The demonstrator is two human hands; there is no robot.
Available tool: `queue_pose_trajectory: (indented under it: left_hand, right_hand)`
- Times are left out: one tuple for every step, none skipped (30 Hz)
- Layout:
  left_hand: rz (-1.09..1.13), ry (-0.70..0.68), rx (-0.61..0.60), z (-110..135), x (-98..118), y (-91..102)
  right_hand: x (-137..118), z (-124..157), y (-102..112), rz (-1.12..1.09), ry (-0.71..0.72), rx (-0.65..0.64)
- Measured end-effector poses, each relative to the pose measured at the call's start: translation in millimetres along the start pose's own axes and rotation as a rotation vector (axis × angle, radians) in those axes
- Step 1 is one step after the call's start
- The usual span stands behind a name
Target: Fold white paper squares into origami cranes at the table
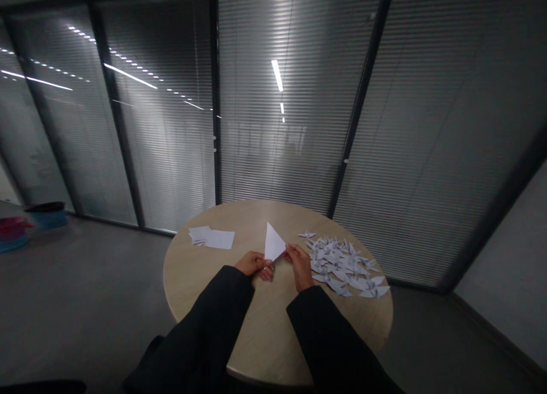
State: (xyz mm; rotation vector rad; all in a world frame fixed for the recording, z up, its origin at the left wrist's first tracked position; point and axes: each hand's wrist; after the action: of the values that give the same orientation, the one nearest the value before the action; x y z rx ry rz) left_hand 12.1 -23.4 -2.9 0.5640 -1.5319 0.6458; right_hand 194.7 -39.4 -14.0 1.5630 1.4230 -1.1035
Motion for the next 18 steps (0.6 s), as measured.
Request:
queue_pose_trajectory:
  left_hand:
    - [0.005,-0.010,0.012,1,1,-0.7]
    - [0.011,-0.020,0.026,1,1,-1.3]
    - [0.015,-0.032,0.041,1,1,-1.7]
    - [0.019,-0.043,0.057,1,2,-1.8]
    - [0.022,-0.054,0.073,1,2,-1.4]
    - [0.025,-0.064,0.090,1,2,-0.5]
    - [0.030,-0.074,0.107,0,3,0.8]
    - [0.036,-0.083,0.122,0,4,2.2]
    - [0.042,-0.090,0.133,0,4,3.6]
    - [0.047,-0.094,0.142,0,5,4.8]
    - [0.052,-0.096,0.146,0,6,5.6]
    - [0.055,-0.096,0.149,0,6,5.9]
    - [0.057,-0.095,0.151,1,7,5.8]
    - [0.058,-0.093,0.153,1,7,5.3]
    - [0.058,-0.091,0.156,1,6,4.7]
    - [0.055,-0.088,0.159,1,6,4.1]
    - [0.050,-0.083,0.163,0,6,3.7]
    - [0.041,-0.077,0.168,0,5,3.7]
  right_hand:
    - [-1,1,0,-0.003,-0.001,-0.010]
    - [-2,1,-1,-0.007,-0.004,-0.023]
    - [-3,2,-2,-0.011,-0.007,-0.040]
    - [-5,3,-3,-0.015,-0.011,-0.059]
    - [-6,3,-4,-0.020,-0.014,-0.076]
    - [-8,4,-5,-0.026,-0.018,-0.091]
    - [-9,5,-6,-0.034,-0.020,-0.102]
    - [-11,5,-7,-0.044,-0.023,-0.109]
    - [-12,6,-8,-0.055,-0.025,-0.111]
    - [-14,7,-8,-0.067,-0.029,-0.111]
    - [-15,7,-9,-0.077,-0.033,-0.111]
    - [-17,8,-9,-0.086,-0.036,-0.112]
    - [-18,9,-9,-0.092,-0.038,-0.114]
    - [-19,9,-9,-0.093,-0.039,-0.119]
    - [-19,9,-10,-0.089,-0.038,-0.127]
    - [-19,9,-9,-0.079,-0.038,-0.138]
    - [-18,9,-9,-0.064,-0.039,-0.153]
    - [-17,8,-9,-0.047,-0.043,-0.170]
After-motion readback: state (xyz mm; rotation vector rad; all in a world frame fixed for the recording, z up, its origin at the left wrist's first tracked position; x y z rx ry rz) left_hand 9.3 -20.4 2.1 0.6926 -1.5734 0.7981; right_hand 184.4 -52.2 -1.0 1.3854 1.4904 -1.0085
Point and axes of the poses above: each hand's wrist, its own z-axis away from the middle knuckle, its own y-axis out of the back of the hand, x = y × z, and after that the axes turned 8 degrees about -x, right-handed
